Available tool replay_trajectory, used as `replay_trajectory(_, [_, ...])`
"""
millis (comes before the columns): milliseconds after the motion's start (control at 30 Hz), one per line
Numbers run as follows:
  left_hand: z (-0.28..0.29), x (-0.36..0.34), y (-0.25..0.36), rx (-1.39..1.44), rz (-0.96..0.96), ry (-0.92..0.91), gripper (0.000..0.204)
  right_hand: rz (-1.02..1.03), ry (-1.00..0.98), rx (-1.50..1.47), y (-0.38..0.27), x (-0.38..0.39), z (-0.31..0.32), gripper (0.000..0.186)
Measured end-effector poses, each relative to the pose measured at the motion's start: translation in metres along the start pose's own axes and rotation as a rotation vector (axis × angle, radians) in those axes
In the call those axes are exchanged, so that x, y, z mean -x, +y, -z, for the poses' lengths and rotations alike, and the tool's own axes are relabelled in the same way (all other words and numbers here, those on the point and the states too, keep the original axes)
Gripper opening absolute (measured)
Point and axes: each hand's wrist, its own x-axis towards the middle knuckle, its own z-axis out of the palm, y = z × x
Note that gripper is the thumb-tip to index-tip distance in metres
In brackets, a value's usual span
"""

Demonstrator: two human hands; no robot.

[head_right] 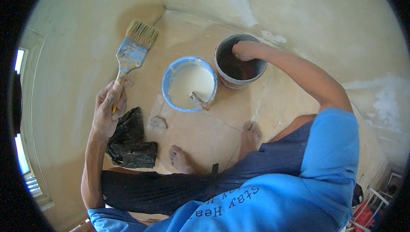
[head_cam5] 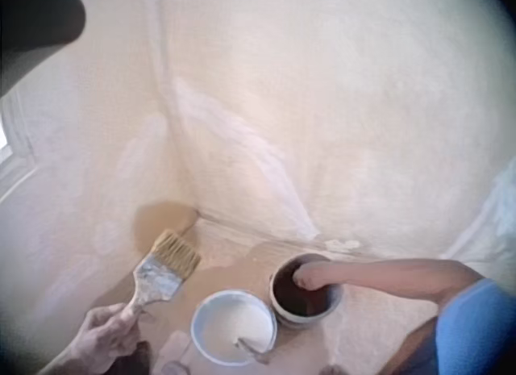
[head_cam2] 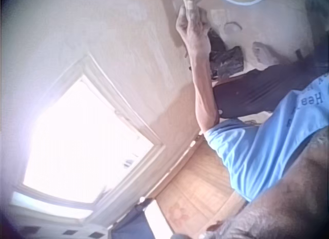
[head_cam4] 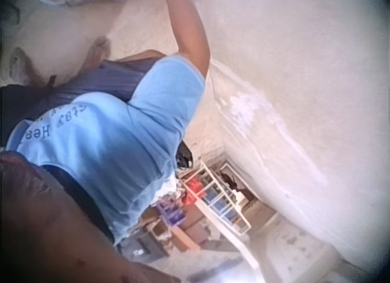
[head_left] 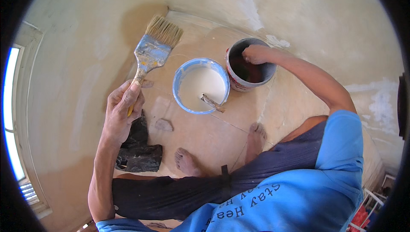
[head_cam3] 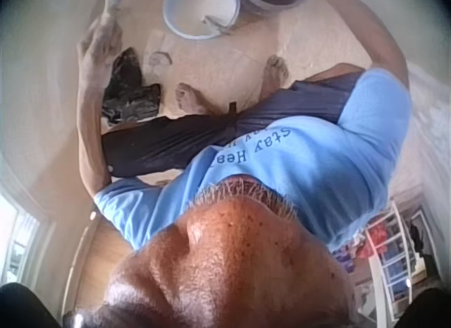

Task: The person mixes white liquid in a bucket using a smaller brush and then uses a larger brush to transfer liquid from a second bucket.

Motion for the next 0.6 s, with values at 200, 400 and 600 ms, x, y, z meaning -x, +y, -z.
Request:
replay_trajectory(200, [0.007,-0.002,-0.002,-0.038,0.055,0.032,0.039,-0.158,-0.104,-0.008,0.041,-0.060,-0.064,0.021])
replay_trajectory(400, [0.002,-0.008,-0.010,-0.125,0.023,0.125,0.035,-0.178,0.126,0.139,0.036,-0.036,-0.087,0.025])
replay_trajectory(600, [-0.084,-0.072,-0.005,-0.161,-0.153,0.073,0.028,-0.335,0.347,0.256,0.020,0.003,-0.103,0.036])
